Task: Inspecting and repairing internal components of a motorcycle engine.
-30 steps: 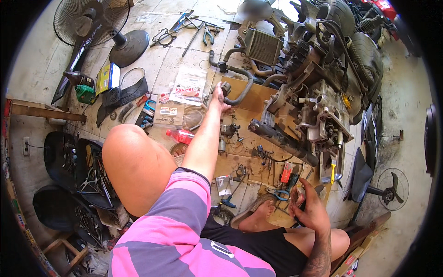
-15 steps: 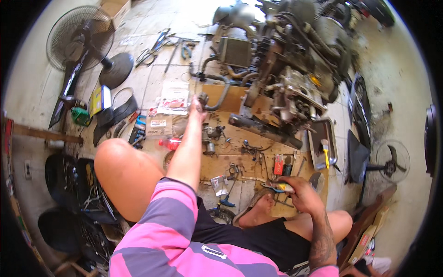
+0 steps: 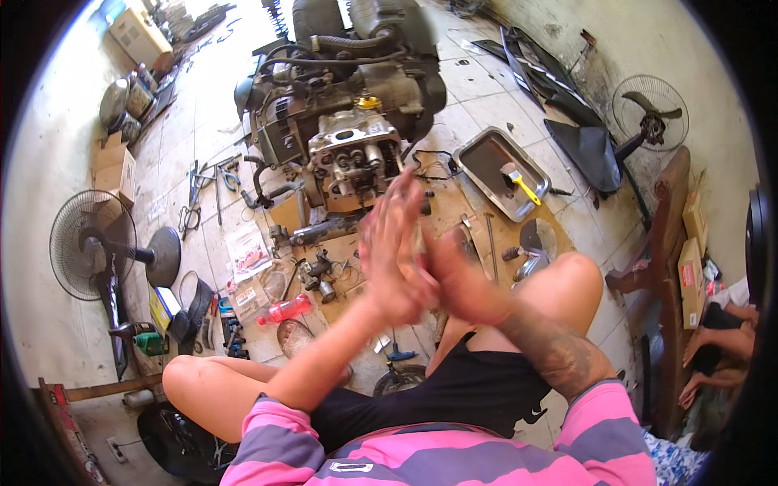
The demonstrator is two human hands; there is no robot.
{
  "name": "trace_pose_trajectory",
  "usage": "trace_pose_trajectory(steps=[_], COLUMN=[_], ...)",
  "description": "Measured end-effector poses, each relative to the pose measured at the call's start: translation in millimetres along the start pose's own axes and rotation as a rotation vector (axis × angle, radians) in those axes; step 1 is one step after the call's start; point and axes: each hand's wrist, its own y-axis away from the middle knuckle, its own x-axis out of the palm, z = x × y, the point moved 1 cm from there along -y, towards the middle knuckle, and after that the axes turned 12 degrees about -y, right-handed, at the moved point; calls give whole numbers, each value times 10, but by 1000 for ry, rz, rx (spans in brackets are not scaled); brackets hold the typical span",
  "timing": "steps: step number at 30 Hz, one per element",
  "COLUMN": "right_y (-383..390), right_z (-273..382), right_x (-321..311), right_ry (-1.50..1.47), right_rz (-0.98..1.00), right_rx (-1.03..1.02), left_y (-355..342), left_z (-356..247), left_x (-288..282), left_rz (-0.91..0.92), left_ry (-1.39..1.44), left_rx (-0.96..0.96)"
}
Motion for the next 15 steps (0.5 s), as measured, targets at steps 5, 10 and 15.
trace_pose_trajectory(steps=[5, 10, 15], right_y=[77, 114, 136], right_z=[-79, -64, -13], right_x=[178, 152, 53], right_ry=[-199, -502, -387], right_rz=[-11, -219, -251], right_rx=[-213, -75, -52], left_y=[362, 579, 433], left_z=[-507, -649, -871], left_x=[203, 174, 48], left_rz=[-45, 134, 270], left_ry=[228, 282, 726], left_rx=[-210, -411, -518])
